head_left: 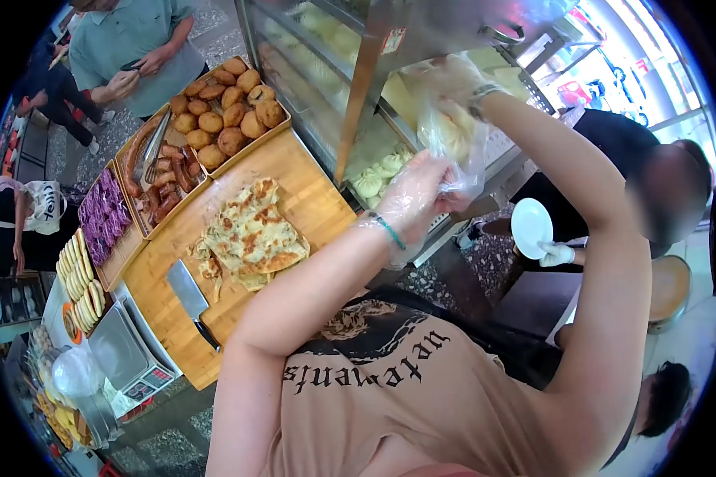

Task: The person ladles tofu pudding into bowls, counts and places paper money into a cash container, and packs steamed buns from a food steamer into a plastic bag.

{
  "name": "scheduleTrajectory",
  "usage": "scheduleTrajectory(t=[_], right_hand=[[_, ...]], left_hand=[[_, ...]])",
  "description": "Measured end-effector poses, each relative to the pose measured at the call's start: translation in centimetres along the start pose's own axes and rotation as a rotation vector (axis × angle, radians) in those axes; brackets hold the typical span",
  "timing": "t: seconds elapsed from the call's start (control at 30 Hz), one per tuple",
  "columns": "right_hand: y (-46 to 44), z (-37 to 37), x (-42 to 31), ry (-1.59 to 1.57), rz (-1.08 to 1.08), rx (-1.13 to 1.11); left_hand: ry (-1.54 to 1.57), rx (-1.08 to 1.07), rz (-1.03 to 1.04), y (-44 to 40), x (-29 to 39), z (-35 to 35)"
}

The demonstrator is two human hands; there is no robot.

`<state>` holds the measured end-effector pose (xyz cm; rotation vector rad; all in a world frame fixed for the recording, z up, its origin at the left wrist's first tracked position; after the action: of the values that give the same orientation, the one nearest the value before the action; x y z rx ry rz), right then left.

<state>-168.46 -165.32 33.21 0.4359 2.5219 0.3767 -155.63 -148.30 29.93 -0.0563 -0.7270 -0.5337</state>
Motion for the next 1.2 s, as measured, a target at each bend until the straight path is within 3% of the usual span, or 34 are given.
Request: scheduleTrajectory(t=[0.07, 0.2, 0.37, 0.5, 0.6, 0.67, 0.73, 0.87, 0.93, 0.97, 1.0, 1.07, 1.17, 1.2], right_hand=[[-3.0, 3.2, -0.8, 0.689, -0.524, 0.299], [-2.2, 6.1, -4.4, 0.858, -0.685, 0.278], [-2.0, 4.4, -5.2, 0.872, -0.632, 0.152], [-1.1, 1.4, -3.7, 0.711, -0.521, 0.142], [-0.4, -1.7, -0.3, 0.464, -0.225, 0.3], [1.1, -3.2, 1.7, 0.245, 0.038, -0.042], [2.2, -5.2, 4.2, 0.089, 0.309, -0.15], [-1.3, -9.3, 8.2, 0.038, 0.126, -0.264], [0.2, -9.1, 6.4, 0.427, -0.126, -0.069], [-2.7, -9.8, 8.8, 0.273, -0.277, -0.319], [-1.2, -10.3, 7.7, 0.271, -0.272, -0.313], [3.4, -12.0, 4.5, -0.147, 0.163, -0.267], [4.2, -15.6, 6.5, 0.091, 0.082, -0.257], [5.3, -16.4, 6.2, 0.031, 0.063, -0.085]], left_hand=[[0.013, -0.021, -0.008, -0.2, -0.3, 0.1], [0.059, 0.041, 0.055, -0.5, -0.5, -0.9], [0.077, 0.037, 0.047, -0.2, -0.3, -1.0], [0.055, 0.008, 0.038, 0.2, 0.0, -0.6], [0.027, -0.001, 0.031, 0.4, 0.1, -0.5], [0.004, -0.023, 0.004, 0.4, 0.2, -0.8], [-0.013, -0.022, 0.001, 0.3, 0.5, -1.0], [-0.121, -0.034, -0.003, 0.5, 1.4, -1.0], [-0.127, -0.039, 0.038, 0.2, 1.4, -0.7], [-0.135, -0.037, 0.075, 0.1, 1.5, -0.6], [-0.137, -0.044, 0.072, 0.1, 1.6, -0.6], [-0.158, -0.011, 0.075, 0.2, 2.1, -1.0], [-0.159, -0.003, 0.068, 0.4, 2.4, -1.2], [-0.165, -0.015, 0.087, 0.4, 2.4, -1.2]])
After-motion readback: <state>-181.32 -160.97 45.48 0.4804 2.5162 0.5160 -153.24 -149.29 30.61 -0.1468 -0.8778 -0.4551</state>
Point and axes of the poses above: each hand's wrist, its own y-axis away from the middle knuckle, its own z-axis out of the palm, x = y × z, the point moved 4 cm from there along -y, towards the middle knuckle, and after that the axes turned 11 degrees about z, right-handed, at the moved point
